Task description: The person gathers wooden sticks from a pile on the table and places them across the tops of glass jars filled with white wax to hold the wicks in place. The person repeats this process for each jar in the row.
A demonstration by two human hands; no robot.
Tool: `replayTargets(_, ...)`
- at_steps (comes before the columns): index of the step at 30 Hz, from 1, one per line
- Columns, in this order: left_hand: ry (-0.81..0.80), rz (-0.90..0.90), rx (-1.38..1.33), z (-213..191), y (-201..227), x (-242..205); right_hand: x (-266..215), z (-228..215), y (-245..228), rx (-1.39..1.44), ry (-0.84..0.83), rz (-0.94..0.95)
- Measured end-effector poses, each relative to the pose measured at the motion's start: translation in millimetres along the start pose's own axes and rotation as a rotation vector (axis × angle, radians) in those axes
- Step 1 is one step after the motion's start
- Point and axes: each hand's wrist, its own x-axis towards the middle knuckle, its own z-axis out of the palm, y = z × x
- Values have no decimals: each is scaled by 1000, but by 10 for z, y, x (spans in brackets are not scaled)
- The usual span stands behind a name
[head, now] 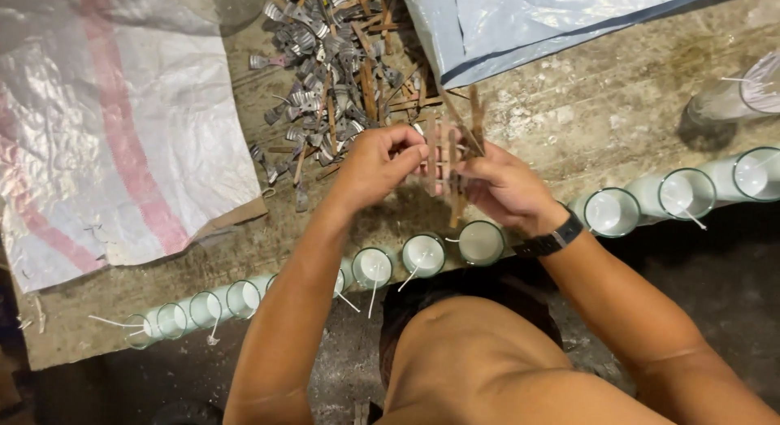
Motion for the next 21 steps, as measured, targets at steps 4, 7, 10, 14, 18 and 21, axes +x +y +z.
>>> replayTargets(4, 48, -21, 131, 83, 170, -5, 36, -123, 35, 191, -188, 42)
replayTargets(7, 75, -46, 164, 103, 228, -18, 8, -168, 7, 280, -259, 70)
replayTargets(10, 83, -44, 219, 112, 276, 1, 48, -279, 63, 327, -311, 80)
replayTargets(14, 59, -39, 353, 182, 310, -16, 22, -235, 4, 287, -241, 103)
replayTargets(18, 57, -19, 451, 243, 278, -11, 32, -258, 51, 265, -191, 105)
replayTargets(21, 41, 88, 578, 255, 220, 44, 58, -293, 86, 234, -163, 106)
